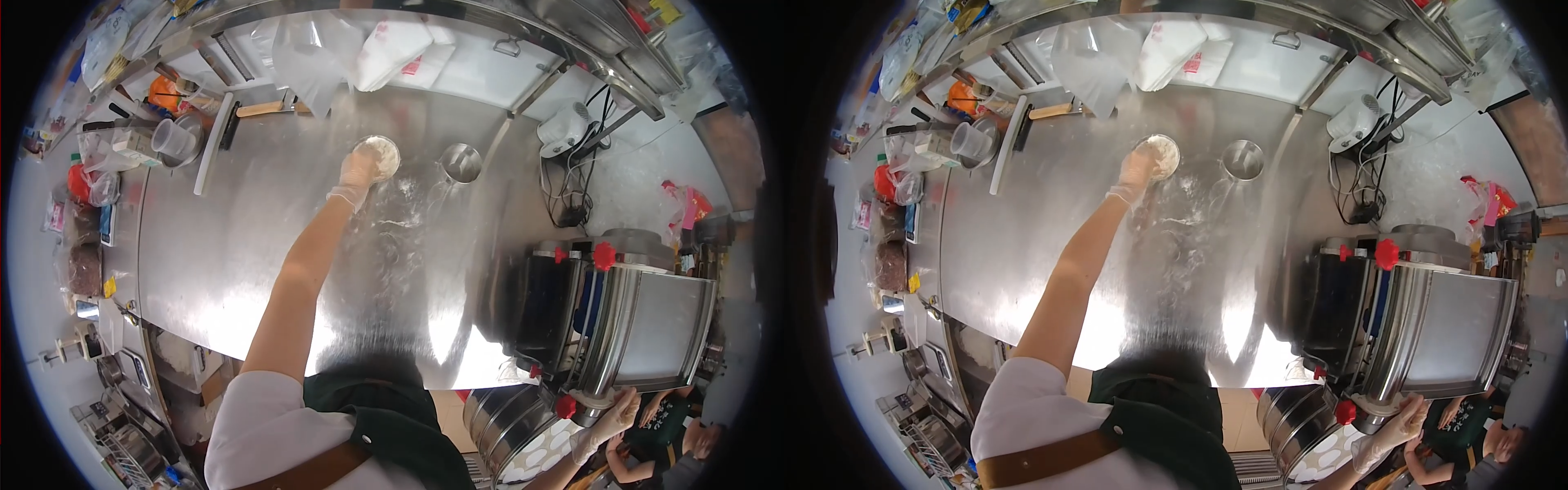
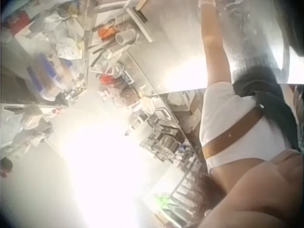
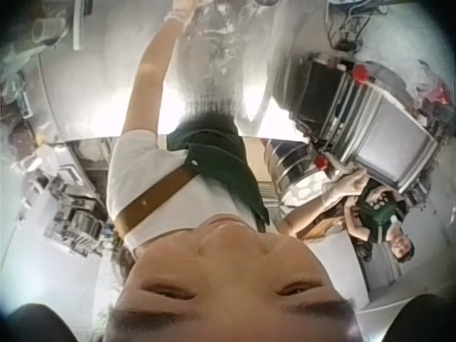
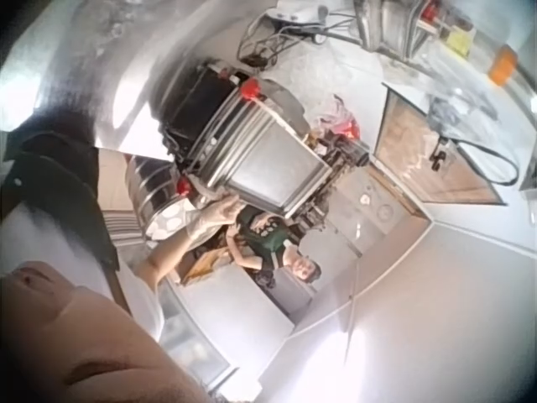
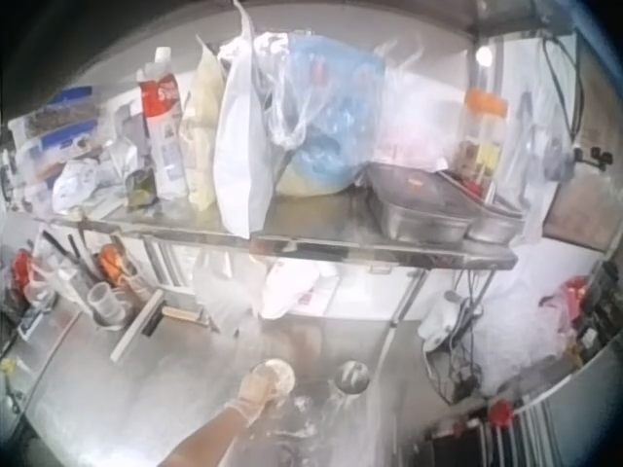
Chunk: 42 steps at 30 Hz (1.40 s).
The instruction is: Manually knead a large piece of dough on a stainless steel work table after removing it from a mixer.
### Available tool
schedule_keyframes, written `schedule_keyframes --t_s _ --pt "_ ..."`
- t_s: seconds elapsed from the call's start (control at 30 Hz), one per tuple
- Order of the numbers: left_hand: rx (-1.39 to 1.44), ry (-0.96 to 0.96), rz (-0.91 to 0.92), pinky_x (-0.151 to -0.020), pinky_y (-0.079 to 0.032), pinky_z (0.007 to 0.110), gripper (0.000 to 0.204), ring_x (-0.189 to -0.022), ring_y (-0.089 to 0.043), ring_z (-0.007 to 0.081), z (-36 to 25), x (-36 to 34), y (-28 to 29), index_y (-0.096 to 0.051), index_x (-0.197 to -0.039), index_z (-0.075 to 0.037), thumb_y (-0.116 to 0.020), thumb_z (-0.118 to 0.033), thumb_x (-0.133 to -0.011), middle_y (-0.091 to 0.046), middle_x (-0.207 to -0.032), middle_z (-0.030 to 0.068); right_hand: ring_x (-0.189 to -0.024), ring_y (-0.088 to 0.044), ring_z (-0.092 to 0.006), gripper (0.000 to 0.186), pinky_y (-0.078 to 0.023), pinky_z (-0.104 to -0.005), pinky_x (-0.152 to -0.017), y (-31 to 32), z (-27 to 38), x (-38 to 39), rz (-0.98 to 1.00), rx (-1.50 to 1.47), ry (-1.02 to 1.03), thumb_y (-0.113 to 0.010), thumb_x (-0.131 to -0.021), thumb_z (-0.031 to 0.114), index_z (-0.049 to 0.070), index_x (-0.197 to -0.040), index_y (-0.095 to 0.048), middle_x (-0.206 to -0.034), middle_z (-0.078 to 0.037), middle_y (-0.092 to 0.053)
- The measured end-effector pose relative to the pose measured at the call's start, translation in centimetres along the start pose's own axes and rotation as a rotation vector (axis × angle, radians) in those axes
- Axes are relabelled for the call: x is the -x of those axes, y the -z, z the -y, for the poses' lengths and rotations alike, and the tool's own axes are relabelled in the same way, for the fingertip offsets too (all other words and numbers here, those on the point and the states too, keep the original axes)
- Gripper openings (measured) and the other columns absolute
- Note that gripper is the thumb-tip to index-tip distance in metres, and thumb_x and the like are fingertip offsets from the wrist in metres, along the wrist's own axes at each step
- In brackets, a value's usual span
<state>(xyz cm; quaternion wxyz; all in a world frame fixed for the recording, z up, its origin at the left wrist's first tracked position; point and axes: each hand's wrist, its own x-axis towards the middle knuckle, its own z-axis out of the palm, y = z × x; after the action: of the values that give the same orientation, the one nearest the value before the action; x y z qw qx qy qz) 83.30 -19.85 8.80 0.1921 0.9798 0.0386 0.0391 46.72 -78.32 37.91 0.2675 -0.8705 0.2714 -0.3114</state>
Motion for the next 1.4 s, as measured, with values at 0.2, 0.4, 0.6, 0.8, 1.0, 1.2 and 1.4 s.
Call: schedule_keyframes --t_s 0.2,0.4,0.6,0.8,1.0,1.2,1.4 --pt "0.555 -0.086 0.04 -0.092 -0.055 0.043 0.024 -0.101 -0.069 0.0335 5.6 11.9 4.1 -0.074 -0.107 -0.014 -0.071 -0.021 -0.084 -0.071 -0.11 0.014 -0.066 -0.047 -0.0068 0.029 -0.039 -0.023 -0.061 0.3 -0.7 -0.3 0.004 0.009 0.046 -0.057 -0.105 0.02 0.0 -0.085 -0.063 -0.07 0.0 -0.053" --pt "-0.204 0.343 -0.104 -0.123 -0.017 0.048 0.079 -0.153 -0.018 0.0352 14.6 18.4 4.8 -0.033 -0.151 0.004 -0.059 -0.044 -0.094 -0.025 -0.162 0.0214 -0.066 -0.046 -0.0065 0.03 -0.039 -0.0228 -0.062 0.1 -0.6 -0.5 0.001 -0.012 0.029 -0.057 -0.105 0.02 0.001 -0.083 -0.062 -0.071 0.001 -0.052" --pt "-0.262 -0.196 0.233 -0.125 -0.009 0.046 0.084 -0.156 -0.009 0.0314 0.3 23.6 -0.8 -0.027 -0.156 0.001 -0.046 -0.057 -0.098 -0.017 -0.166 0.0186 -0.067 -0.048 -0.0066 0.029 -0.04 -0.0227 -0.061 0.0 -0.3 -0.7 -0.003 0.03 0.051 -0.058 -0.105 0.02 0.002 -0.082 -0.061 -0.07 0.0 -0.054" --pt "-0.263 -0.167 0.497 -0.127 -0.004 0.045 0.079 -0.156 -0.006 0.0279 10.4 32.3 4.7 -0.019 -0.16 -0.005 -0.05 -0.046 -0.1 -0.013 -0.168 0.0147 -0.067 -0.051 -0.0073 0.026 -0.042 -0.0232 -0.062 0.3 -2.0 -1.2 0.014 0.028 0.079 -0.06 -0.104 0.02 0.001 -0.087 -0.065 -0.073 -0.001 -0.059" --pt "-0.359 0.198 -0.026 -0.125 -0.007 0.049 0.076 -0.154 -0.014 0.0329 16.6 19.9 5.8 -0.027 -0.158 -0.006 -0.05 -0.048 -0.099 -0.021 -0.166 0.0167 -0.068 -0.052 -0.0071 0.025 -0.043 -0.0227 -0.062 0.4 -2.3 -1.4 0.034 -0.017 0.075 -0.06 -0.104 0.021 0.001 -0.088 -0.065 -0.074 0.0 -0.059" --pt "-0.104 -0.59 0.2 -0.125 -0.013 0.051 0.066 -0.152 -0.023 0.0322 2.1 26.8 2.1 -0.043 -0.151 -0.014 -0.053 -0.049 -0.096 -0.033 -0.162 0.0131 -0.067 -0.051 -0.0073 0.026 -0.042 -0.0229 -0.062 0.4 -1.4 -1.4 0.06 0.061 0.095 -0.06 -0.104 0.021 0.001 -0.087 -0.064 -0.071 -0.001 -0.057" --pt "-0.327 -0.235 0.303 -0.125 -0.01 0.054 0.068 -0.155 -0.014 0.0319 14.5 30.8 7.7 -0.03 -0.158 -0.021 -0.05 -0.049 -0.099 -0.019 -0.167 0.013 -0.067 -0.051 -0.0073 0.025 -0.042 -0.0229 -0.063 0.5 -2.2 -1.5 0.075 0.017 0.099 -0.059 -0.104 0.019 0.001 -0.089 -0.065 -0.071 -0.001 -0.058"
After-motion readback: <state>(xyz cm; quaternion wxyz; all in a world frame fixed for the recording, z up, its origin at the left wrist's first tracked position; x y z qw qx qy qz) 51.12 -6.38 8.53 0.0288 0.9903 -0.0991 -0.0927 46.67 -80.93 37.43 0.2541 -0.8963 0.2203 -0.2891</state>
